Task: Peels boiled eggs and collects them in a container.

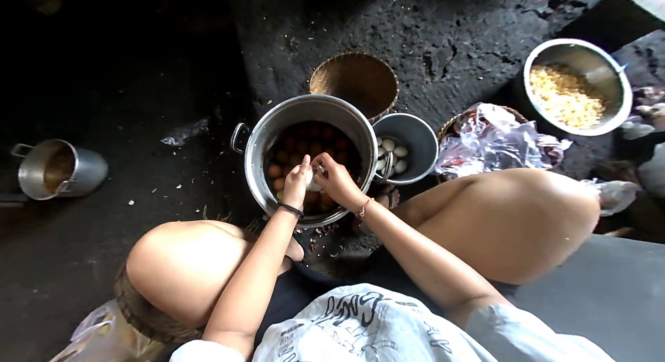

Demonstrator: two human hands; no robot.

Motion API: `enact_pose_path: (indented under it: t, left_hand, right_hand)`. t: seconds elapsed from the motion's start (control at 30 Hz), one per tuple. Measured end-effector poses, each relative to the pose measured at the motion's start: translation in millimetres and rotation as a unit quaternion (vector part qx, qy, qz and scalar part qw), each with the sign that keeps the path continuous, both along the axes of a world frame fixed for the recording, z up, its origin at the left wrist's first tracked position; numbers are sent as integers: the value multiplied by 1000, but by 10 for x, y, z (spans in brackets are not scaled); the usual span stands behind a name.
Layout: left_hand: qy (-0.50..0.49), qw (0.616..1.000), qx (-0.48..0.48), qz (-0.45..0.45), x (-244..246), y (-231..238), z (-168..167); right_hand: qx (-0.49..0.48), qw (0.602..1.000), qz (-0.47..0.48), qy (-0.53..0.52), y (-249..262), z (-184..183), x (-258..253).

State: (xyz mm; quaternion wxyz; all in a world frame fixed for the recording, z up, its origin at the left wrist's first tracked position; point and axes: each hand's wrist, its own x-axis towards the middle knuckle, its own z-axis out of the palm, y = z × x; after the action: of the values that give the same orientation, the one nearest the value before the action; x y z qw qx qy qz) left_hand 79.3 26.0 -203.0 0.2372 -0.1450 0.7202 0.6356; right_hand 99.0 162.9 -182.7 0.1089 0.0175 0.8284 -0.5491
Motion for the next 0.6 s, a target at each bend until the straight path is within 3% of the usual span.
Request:
enact_pose_path:
  t: [0.2, 0.4, 0.6]
  left_hand:
    - [-17, 999, 32, 21, -29, -14, -73]
    - [0, 1000, -19, -20, -4, -30, 22]
    - [-51, 997, 23, 43, -7, 17, -44]
  right_hand:
    - [-87, 993, -29, -69, 60, 26, -11]
    - [-36, 998, -2, -57, 33, -19, -30]
    - [-6, 997, -31, -71, 31, 2, -38]
